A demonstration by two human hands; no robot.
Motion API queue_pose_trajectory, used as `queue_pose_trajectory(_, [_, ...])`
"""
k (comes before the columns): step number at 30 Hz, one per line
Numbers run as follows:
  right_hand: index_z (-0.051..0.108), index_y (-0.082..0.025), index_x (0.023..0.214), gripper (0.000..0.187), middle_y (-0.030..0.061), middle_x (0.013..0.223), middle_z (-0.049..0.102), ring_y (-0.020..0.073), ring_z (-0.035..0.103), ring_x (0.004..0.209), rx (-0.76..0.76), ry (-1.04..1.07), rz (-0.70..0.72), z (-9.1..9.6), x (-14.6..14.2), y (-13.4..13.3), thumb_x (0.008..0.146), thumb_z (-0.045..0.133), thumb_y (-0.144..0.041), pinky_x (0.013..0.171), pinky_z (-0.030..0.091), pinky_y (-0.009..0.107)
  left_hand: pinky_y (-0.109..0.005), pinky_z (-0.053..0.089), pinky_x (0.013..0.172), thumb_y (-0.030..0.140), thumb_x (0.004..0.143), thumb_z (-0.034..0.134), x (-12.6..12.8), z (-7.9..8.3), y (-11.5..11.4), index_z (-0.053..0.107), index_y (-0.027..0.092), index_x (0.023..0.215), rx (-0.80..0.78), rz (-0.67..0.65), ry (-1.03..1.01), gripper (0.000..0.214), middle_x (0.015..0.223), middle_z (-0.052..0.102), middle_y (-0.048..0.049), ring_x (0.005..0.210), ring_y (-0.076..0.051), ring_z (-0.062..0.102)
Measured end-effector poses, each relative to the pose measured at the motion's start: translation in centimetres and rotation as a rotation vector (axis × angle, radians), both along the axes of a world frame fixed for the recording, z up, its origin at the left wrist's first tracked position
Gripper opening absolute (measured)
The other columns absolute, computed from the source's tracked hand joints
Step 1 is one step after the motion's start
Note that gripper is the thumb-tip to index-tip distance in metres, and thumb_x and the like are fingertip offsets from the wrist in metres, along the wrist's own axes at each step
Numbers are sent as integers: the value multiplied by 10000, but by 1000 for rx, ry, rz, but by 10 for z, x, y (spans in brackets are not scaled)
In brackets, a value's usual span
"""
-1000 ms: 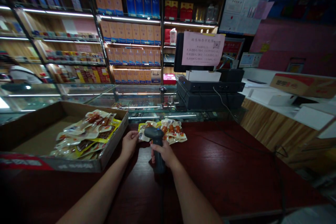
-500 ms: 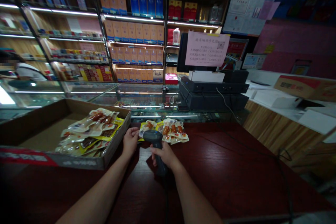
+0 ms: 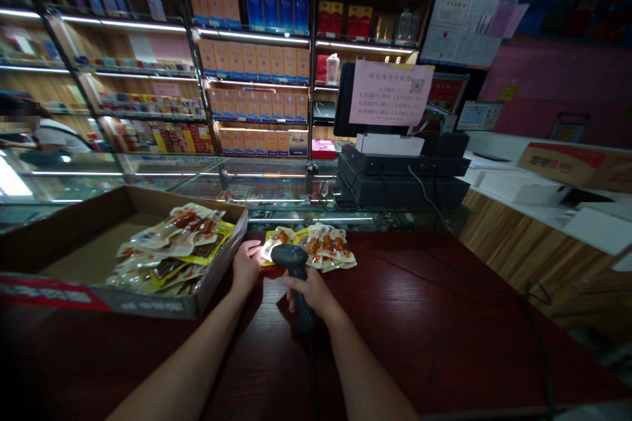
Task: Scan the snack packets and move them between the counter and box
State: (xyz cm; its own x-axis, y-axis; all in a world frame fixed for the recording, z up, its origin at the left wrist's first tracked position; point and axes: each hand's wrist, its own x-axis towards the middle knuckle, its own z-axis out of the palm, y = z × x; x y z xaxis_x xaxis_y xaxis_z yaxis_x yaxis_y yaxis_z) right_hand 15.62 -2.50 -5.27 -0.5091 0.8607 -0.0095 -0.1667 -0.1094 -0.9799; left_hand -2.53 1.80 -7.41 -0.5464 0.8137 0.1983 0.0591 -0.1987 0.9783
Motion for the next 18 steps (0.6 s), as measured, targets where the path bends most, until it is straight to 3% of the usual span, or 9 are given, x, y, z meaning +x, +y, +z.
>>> queue_pose_trajectory(5, [531, -155, 851, 384, -35, 486, 585, 114, 514, 337, -20, 29, -7, 1, -1, -1, 632, 692, -426, 347, 413, 212, -268, 525, 593, 153, 703, 568, -4, -7, 6, 499, 161, 872, 46, -9, -82, 182, 754, 665, -54, 654, -149, 649])
queue_pose_trajectory(9, [542, -149, 860, 389, -31, 488, 587, 115, 513, 332, -35, 109, -44, 4, -3, -1, 628, 695, -421, 349, 423, 221, -252, 510, 545, 181, 698, 568, -2, -1, 6, 473, 175, 850, 82, 5, -155, 179, 745, 666, -43, 618, -146, 645])
queue_pose_trajectory(14, [554, -146, 843, 371, -21, 492, 591, 114, 514, 341, -21, 173, -91, 21, -11, 1, 641, 694, -424, 351, 435, 226, -227, 475, 501, 232, 675, 574, -1, 26, 3, 488, 180, 762, 145, 47, -183, 134, 665, 642, -13, 544, -126, 606])
queue_pose_trajectory(18, [566, -147, 848, 328, -16, 519, 602, 109, 521, 361, 42, 202, -71, 44, -24, 2, 665, 685, -392, 376, 455, 230, -230, 463, 521, 237, 659, 532, -24, 57, 0, 589, 160, 726, 203, 114, -130, 117, 635, 634, -11, 539, -122, 579])
